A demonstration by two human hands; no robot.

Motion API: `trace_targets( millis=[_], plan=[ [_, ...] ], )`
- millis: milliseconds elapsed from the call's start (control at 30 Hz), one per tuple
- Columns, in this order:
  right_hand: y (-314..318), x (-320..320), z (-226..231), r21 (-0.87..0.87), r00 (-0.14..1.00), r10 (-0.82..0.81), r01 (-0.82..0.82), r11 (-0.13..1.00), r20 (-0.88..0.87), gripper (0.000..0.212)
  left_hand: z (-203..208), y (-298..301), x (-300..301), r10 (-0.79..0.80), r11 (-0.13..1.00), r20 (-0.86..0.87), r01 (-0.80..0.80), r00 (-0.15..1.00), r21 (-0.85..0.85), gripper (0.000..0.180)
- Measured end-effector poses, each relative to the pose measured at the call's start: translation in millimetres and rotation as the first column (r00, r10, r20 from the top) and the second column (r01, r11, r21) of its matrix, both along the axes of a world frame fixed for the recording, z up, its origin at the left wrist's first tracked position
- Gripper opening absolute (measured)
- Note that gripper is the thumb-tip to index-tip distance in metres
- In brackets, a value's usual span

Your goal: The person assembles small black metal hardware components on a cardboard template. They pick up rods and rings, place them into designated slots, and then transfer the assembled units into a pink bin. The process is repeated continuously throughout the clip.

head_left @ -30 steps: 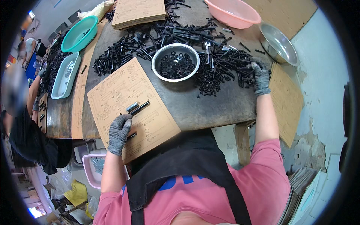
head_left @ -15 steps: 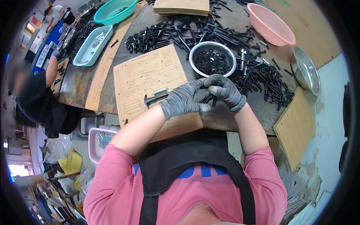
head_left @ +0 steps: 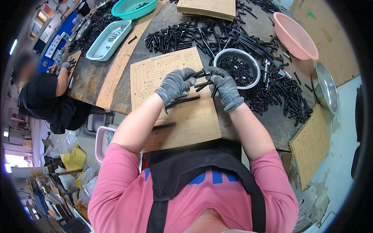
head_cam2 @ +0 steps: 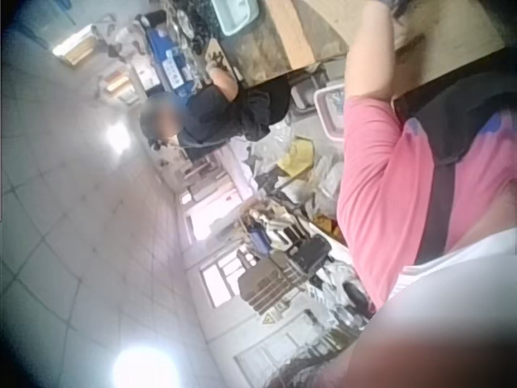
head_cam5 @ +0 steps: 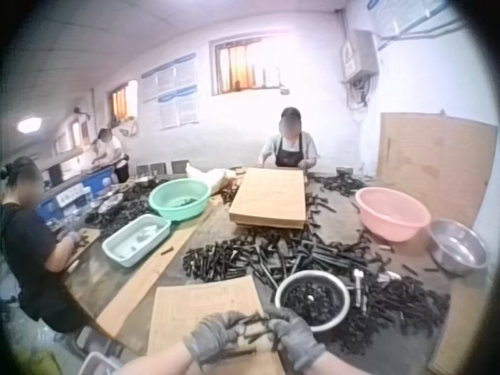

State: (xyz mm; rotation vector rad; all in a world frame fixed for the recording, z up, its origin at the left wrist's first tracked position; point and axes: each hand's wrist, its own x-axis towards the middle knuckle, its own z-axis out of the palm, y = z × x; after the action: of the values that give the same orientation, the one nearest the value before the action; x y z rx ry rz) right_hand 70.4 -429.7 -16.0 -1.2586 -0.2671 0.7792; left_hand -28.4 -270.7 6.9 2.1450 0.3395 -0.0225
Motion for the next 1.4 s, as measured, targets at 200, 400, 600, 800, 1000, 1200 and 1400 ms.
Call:
trace_targets(
  millis=[200,400,600,800,1000,1200,1400],
  plan=[
    [18,13,0,-0.087,0.991,-0.129,0.13,0.988,0.018,0.024,-20,49,15,0.149,0.93,0.004,-0.142,0.989,0.338,0.029],
    [60,9,-27,-0.029,0.971,-0.187,0.184,0.982,-0.148,0.023,-34,61,21,-0.042,0.735,-0.119,0.112,0.992,0.669,0.025],
    [66,0,-34,-0.216,0.995,-0.066,0.048,0.975,-0.078,0.028,-47,77,28,0.293,0.845,0.346,-0.072,0.891,-0.53,0.026],
    [14,-8,-19,-0.041,0.983,0.066,-0.06,0.997,0.172,0.032,-35,93,40,0.134,0.983,0.114,-0.147,0.984,0.114,0.023],
    [-80,10,-34,-0.238,0.789,0.012,0.17,0.956,0.615,0.026,-41,87,39,0.235,0.971,0.311,-0.236,0.921,-0.037,0.026],
    [-148,26,-59,-0.397,0.815,-0.019,0.302,0.867,0.579,0.022,-52,80,19,0.07,0.949,-0.016,-0.062,0.997,0.31,0.032],
    [-176,32,-77,-0.373,0.803,-0.147,0.42,0.827,0.578,0.02,-46,51,25,-0.014,0.848,0.02,0.001,1.0,0.53,0.036]
  ],
)
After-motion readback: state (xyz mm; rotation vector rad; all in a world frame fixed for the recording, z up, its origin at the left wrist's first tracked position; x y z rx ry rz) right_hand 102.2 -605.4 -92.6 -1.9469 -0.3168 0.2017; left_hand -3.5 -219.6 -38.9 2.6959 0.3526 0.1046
